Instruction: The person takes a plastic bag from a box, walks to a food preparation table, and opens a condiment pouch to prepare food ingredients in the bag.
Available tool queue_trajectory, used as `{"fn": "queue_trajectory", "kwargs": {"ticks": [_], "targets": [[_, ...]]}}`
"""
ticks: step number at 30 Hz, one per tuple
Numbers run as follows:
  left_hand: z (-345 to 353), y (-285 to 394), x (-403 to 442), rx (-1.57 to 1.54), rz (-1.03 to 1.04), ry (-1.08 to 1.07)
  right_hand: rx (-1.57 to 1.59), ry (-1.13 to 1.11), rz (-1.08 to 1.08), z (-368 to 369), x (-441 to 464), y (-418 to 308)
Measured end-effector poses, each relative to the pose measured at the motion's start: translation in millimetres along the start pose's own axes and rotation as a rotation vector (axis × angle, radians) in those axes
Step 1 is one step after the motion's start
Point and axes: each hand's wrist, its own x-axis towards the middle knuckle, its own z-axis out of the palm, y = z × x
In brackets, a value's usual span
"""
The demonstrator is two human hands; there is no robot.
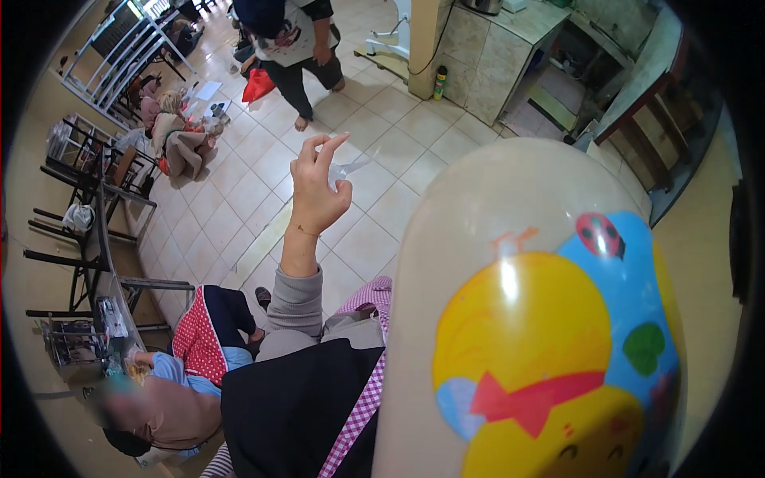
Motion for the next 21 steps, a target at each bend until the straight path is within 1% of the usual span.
{"fn": "queue_trajectory", "kwargs": {"ticks": [2, 3, 5, 6, 8, 9, 11, 12, 14, 15, 17, 18, 20, 21], "targets": [[2, 1, 1, 0.011, 0.006, 0.0, 0.025, 0.232, -0.599, 7, 8, 27], [3, 1, 2, 0.026, 0.01, -0.002, 0.022, 0.234, -0.598, 4, 14, 12], [4, 3, 2, 0.01, 0.012, -0.009, -0.206, 0.031, -0.022, -4, 21, -27], [5, 3, 3, -0.005, 0.015, -0.016, -0.207, 0.037, -0.019, -3, 10, -18], [6, 2, 4, -0.017, 0.037, -0.006, 0.021, 0.081, -0.272, 0, -18, 14], [7, 2, 5, -0.027, 0.057, 0.006, 0.018, 0.083, -0.271, 3, -17, 25], [8, 4, 5, -0.021, 0.038, -0.01, -0.036, 0.188, -0.552, 7, -11, 40], [9, 5, 5, -0.011, 0.018, -0.026, -0.039, 0.191, -0.551, 11, -13, 32], [11, 4, 5, -0.024, 0.031, -0.022, 0.075, 0.359, -0.221, 21, -17, 8], [12, 4, 5, -0.034, 0.042, -0.017, 0.072, 0.362, -0.221, 18, -16, 11], [14, 3, 6, -0.045, 0.049, -0.017, -0.123, 0.263, -0.371, 10, -12, 19], [16, 3, 7, -0.055, 0.052, -0.018, -0.125, 0.266, -0.368, 10, -16, 15], [18, 4, 7, -0.054, 0.051, -0.029, 0.096, 0.301, -0.046, 16, -25, 0], [19, 5, 8, -0.052, 0.048, -0.038, 0.093, 0.305, -0.043, 20, -23, 4]]}}
